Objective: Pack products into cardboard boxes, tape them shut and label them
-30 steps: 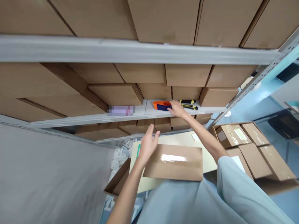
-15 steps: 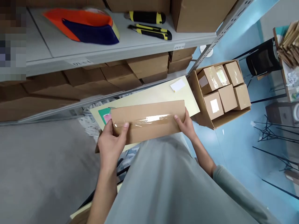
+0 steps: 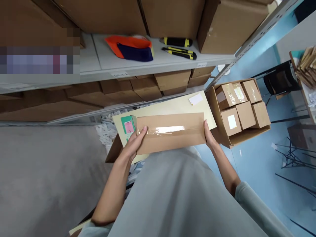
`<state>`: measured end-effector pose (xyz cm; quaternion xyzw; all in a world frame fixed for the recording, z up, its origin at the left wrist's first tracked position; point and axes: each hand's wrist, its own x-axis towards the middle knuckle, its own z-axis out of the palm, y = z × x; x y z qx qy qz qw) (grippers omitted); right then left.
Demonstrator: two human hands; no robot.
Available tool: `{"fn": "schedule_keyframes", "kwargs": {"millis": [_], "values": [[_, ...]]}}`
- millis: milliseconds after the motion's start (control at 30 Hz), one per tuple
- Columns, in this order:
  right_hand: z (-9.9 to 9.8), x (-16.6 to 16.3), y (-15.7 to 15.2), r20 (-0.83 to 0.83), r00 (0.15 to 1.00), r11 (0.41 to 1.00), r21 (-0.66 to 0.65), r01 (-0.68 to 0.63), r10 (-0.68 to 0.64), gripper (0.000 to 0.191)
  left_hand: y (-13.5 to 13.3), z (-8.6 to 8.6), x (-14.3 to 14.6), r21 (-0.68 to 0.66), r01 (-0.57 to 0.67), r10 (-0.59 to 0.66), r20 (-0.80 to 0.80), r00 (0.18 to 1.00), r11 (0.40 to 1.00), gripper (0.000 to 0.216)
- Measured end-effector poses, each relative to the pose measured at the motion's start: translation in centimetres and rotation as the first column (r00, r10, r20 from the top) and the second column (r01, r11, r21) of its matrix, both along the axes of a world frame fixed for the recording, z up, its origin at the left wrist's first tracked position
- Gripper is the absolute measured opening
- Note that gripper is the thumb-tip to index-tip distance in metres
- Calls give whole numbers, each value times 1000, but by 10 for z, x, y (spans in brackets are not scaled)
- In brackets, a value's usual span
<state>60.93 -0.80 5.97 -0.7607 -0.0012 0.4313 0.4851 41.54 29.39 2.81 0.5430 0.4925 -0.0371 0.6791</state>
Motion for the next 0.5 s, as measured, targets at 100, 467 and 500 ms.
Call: {"fn": "schedule_keyframes", "kwargs": {"millis": [100, 467, 500], "values": [[20, -1, -3, 148, 989, 998, 60, -29, 20, 106, 0, 12, -19, 124, 79, -87, 60, 994, 989, 95], [-14, 14, -4, 626, 745, 973, -142, -183, 232, 78, -25, -16, -55, 597, -76, 47, 63, 997, 799, 63], [-26, 15, -8, 606, 760, 972, -140, -189, 235, 74, -29, -28, -60, 596, -83, 71, 43, 997, 799, 60]]}}
